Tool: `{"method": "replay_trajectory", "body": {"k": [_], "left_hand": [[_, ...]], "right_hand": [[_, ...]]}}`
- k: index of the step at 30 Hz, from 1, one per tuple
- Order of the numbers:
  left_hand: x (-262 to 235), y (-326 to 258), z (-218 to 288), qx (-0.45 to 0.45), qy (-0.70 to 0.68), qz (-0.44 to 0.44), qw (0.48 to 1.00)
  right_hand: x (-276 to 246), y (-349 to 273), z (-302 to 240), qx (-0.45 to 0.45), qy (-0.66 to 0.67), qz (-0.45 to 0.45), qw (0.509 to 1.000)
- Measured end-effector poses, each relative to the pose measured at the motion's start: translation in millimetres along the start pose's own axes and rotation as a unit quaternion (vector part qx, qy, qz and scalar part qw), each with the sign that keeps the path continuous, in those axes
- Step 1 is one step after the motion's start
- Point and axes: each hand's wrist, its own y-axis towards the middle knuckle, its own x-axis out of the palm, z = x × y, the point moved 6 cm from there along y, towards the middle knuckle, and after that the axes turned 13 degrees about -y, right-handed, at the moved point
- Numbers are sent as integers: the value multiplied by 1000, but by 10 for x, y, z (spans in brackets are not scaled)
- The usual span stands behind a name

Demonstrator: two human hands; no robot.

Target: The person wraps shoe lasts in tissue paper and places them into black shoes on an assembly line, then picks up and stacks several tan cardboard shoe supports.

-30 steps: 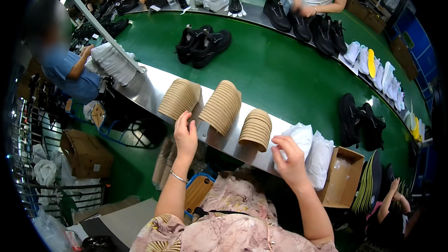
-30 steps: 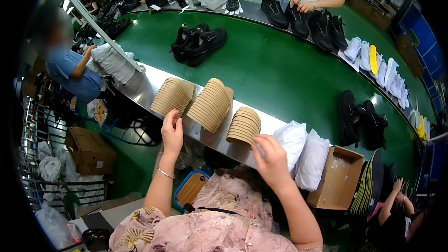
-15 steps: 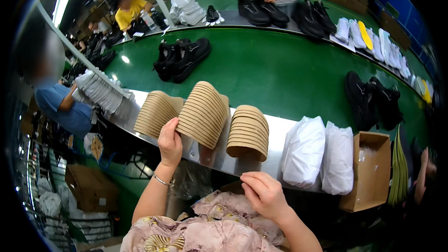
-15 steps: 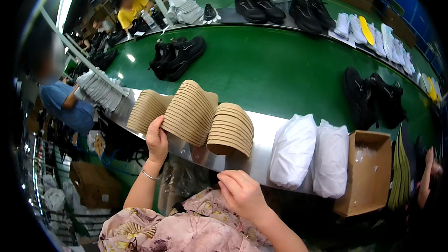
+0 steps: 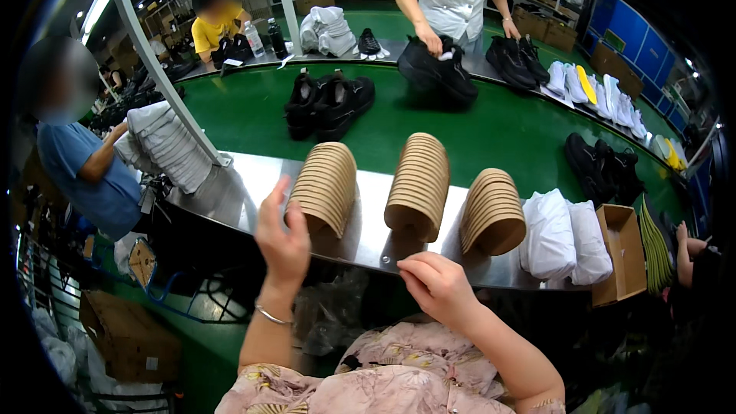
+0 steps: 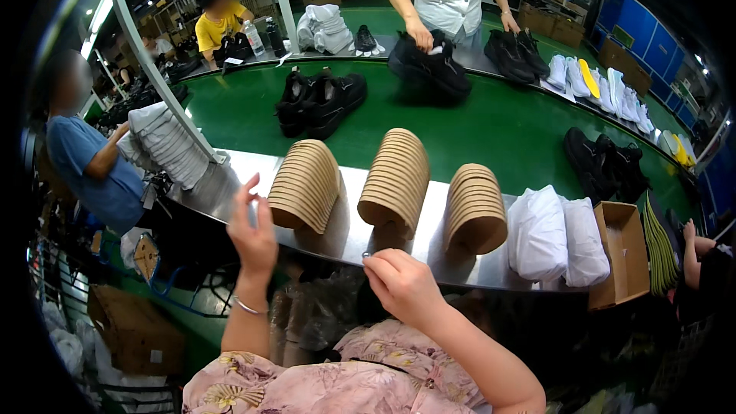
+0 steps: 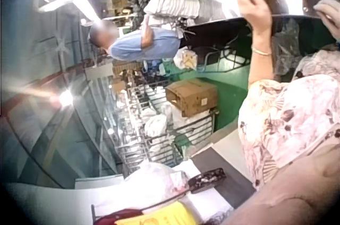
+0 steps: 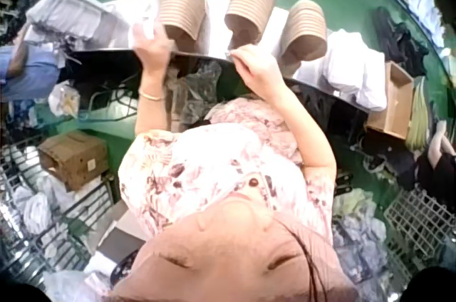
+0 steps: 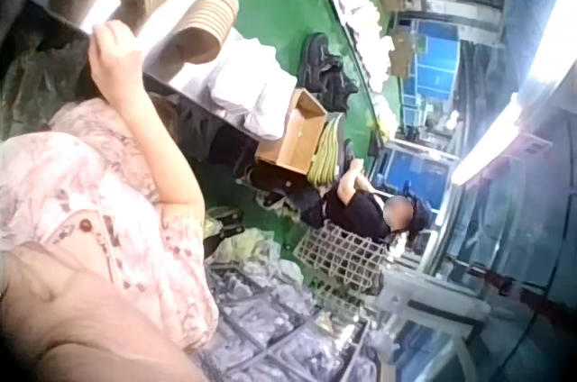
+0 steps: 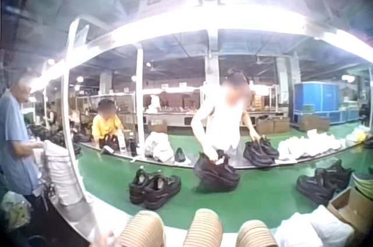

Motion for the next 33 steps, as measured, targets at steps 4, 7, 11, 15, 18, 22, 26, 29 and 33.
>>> {"method": "replay_trajectory", "body": {"k": [4,7,11,15,18,22,26,29,33], "left_hand": [[-232,473,-511,-17,-69,-115,991],[58,583,-626,7,-105,-260,960],[475,453,-721,-10,-124,-406,905],[556,362,-795,-28,-150,-415,897],[555,380,-774,-39,-150,-422,893],[558,388,-799,-51,-158,-426,889],[559,432,-756,-51,-159,-425,890],[545,372,-718,-46,-149,-428,890],[342,411,-611,-24,-118,-357,926]], "right_hand": [[523,304,-225,-50,-42,47,997],[764,627,-343,-62,-85,99,990],[993,826,-440,-95,-200,109,969],[1112,808,-425,-89,-313,69,943],[1164,889,-476,-62,-368,51,926],[1212,874,-556,-73,-407,25,910],[1174,486,-870,-150,-338,12,929],[890,357,-796,-158,-323,11,933],[-20,289,-627,-127,-226,65,964]]}}
